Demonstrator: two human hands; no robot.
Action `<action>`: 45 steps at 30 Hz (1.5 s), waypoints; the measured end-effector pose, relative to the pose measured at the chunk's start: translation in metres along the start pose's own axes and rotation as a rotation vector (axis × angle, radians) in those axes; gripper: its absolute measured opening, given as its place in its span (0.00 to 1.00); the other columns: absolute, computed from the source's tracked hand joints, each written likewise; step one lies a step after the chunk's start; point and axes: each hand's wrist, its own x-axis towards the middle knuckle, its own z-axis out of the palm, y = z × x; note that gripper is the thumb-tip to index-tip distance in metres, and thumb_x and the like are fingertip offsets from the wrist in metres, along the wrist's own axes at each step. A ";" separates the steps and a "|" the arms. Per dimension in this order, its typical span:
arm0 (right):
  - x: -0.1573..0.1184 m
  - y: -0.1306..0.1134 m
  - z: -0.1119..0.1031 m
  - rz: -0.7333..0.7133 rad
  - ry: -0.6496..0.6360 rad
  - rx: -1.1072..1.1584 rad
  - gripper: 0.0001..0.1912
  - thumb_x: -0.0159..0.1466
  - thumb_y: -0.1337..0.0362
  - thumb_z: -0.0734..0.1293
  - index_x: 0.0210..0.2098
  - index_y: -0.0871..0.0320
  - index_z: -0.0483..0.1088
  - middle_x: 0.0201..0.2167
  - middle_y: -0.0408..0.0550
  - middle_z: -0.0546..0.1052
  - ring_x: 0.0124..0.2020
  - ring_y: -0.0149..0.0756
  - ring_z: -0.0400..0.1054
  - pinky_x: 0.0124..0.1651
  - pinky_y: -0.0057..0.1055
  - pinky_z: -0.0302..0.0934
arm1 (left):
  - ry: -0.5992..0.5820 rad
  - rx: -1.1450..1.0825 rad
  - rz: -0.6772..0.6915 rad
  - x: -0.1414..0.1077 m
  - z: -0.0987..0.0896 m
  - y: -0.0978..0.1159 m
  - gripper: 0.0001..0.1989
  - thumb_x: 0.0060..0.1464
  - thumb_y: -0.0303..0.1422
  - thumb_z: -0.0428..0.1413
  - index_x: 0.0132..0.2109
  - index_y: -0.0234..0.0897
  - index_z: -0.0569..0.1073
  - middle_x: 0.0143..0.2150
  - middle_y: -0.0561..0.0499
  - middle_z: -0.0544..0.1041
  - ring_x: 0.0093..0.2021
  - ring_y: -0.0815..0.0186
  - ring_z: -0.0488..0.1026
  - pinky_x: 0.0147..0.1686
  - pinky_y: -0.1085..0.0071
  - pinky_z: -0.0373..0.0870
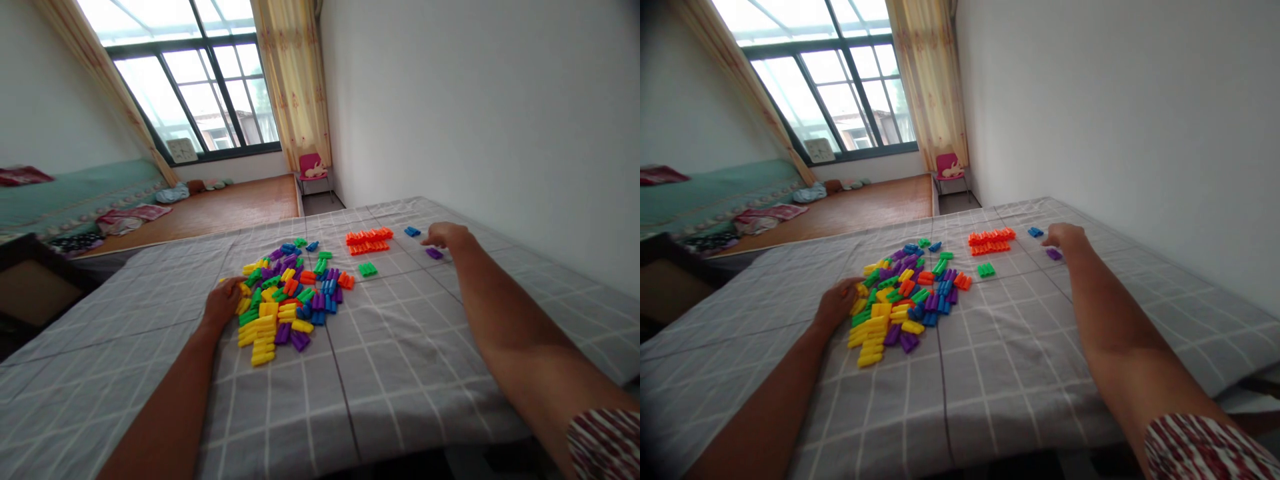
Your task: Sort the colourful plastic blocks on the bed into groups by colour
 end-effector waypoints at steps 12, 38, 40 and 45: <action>-0.071 -0.179 0.016 -0.828 0.023 -0.050 0.13 0.62 0.57 0.64 0.42 0.53 0.75 0.39 0.46 0.79 0.39 0.38 0.72 0.41 0.29 0.61 | 0.074 -0.052 0.011 -0.004 0.008 0.005 0.19 0.56 0.31 0.43 0.47 0.39 0.76 0.45 0.48 0.78 0.48 0.61 0.72 0.52 0.64 0.67; -0.031 -0.191 0.003 -0.676 0.037 0.480 0.23 0.55 0.51 0.71 0.44 0.60 0.73 0.39 0.53 0.79 0.38 0.38 0.72 0.43 0.31 0.66 | 0.097 -0.095 0.030 -0.002 0.008 0.005 0.18 0.53 0.29 0.45 0.43 0.38 0.78 0.45 0.47 0.79 0.48 0.59 0.72 0.52 0.63 0.67; -0.015 -0.146 -0.004 -0.526 0.155 0.677 0.22 0.53 0.54 0.72 0.42 0.62 0.72 0.40 0.56 0.78 0.38 0.37 0.72 0.42 0.32 0.66 | 0.089 -0.081 0.043 -0.001 0.008 0.003 0.18 0.54 0.30 0.44 0.43 0.38 0.78 0.44 0.46 0.79 0.48 0.59 0.72 0.51 0.63 0.67; 0.008 -0.029 0.003 -0.120 0.413 0.668 0.18 0.55 0.60 0.70 0.42 0.64 0.72 0.39 0.58 0.77 0.39 0.40 0.71 0.40 0.34 0.67 | 0.081 -0.061 0.048 0.002 0.008 0.000 0.19 0.54 0.32 0.43 0.43 0.38 0.77 0.43 0.47 0.79 0.47 0.59 0.72 0.51 0.63 0.67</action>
